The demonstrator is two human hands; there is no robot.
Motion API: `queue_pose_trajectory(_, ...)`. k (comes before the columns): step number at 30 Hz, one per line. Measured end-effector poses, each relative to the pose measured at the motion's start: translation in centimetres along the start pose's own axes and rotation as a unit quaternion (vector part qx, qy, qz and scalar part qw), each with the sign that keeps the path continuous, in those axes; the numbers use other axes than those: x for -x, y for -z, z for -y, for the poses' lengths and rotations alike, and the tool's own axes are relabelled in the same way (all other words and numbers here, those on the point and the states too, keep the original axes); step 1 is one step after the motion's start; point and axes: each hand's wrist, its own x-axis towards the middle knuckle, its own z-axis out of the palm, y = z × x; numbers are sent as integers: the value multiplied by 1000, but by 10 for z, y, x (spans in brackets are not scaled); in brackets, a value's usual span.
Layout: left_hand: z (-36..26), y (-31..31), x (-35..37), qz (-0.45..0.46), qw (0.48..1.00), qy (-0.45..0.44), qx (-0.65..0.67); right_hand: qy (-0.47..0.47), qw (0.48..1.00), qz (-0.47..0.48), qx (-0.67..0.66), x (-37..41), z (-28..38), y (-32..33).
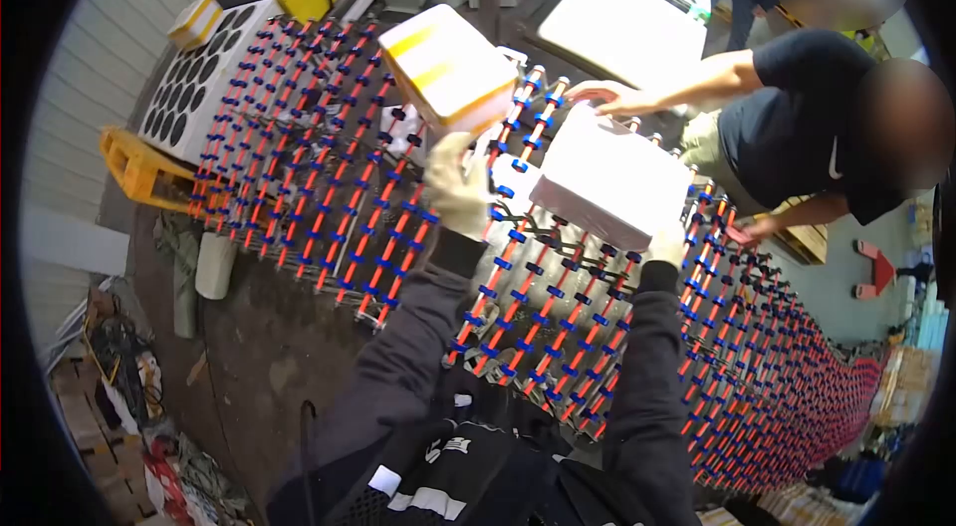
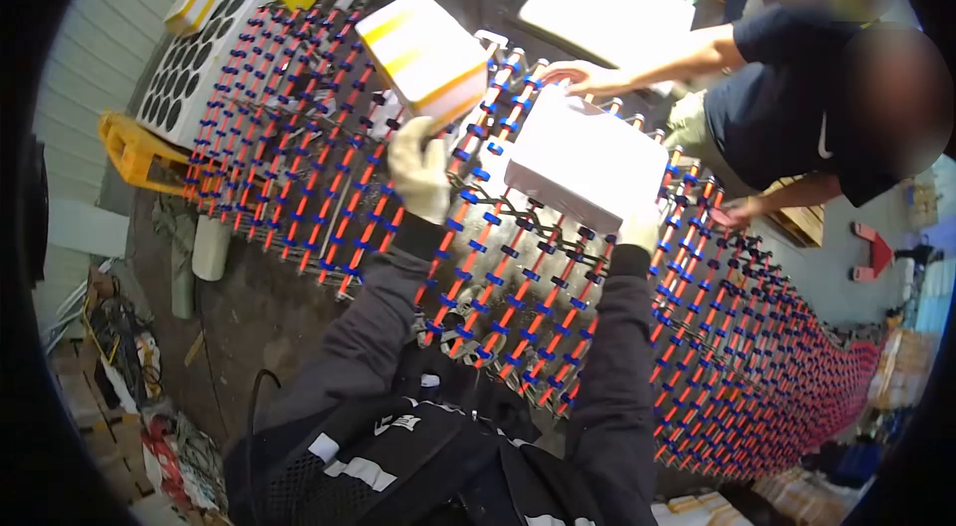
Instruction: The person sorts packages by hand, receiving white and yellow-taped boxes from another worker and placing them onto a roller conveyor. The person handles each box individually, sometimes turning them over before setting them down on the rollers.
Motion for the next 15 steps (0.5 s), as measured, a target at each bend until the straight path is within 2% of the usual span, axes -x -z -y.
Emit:
queue_pose_trajectory(1, -9, -6, 5, 7, 1000, 7, 12, -3, 1000, -10, 11, 3, 2, 17)
queue_pose_trajectory(2, -11, -4, 3, 2, 999, -11, -46, 26, 982, -164, 89, 27, 1, 13)
queue_pose_trajectory(3, 3, -18, -10, 33, 997, -24, -66, -82, 994, -58, -38, 39, 0, -11)
queue_pose_trajectory(4, -1, -34, -20, 58, 993, -54, -86, -35, 973, -210, -88, 68, 55, -20)
queue_pose_trajectory(5, -11, -54, -22, 86, 988, -76, -102, 84, 932, -291, 196, 77, 52, -16)
queue_pose_trajectory(6, -17, -75, -27, 139, 979, -92, -118, 106, 943, -297, 108, 81, 83, -12)
queue_pose_trajectory(7, -17, -102, -22, 163, 970, -121, -137, 132, 935, -291, 153, 77, 82, -8)
queue_pose_trajectory(9, -28, -145, -18, 267, 932, -124, -212, 124, 928, -247, 248, 73, 110, -7)
queue_pose_trajectory(10, -30, -162, -7, 199, 922, -204, -261, 118, 927, -251, 253, 66, 105, -4)
queue_pose_trajectory(11, -29, -168, -4, 203, 922, -205, -258, 177, 906, -234, 305, 58, 98, -2)
queue_pose_trajectory(12, -24, -171, -1, 200, 941, -191, -194, 236, 880, -213, 352, 53, 92, 0)
queue_pose_trajectory(13, -21, -171, 0, 192, 957, -176, -131, 237, 881, -210, 351, 45, 87, 5)
queue_pose_trajectory(14, -19, -166, 7, 144, 966, -202, -72, 252, 876, -213, 353, 38, 83, 13)
queue_pose_trajectory(15, -20, -156, 11, 147, 965, -203, -79, 265, 871, -215, 353, 32, 78, 20)
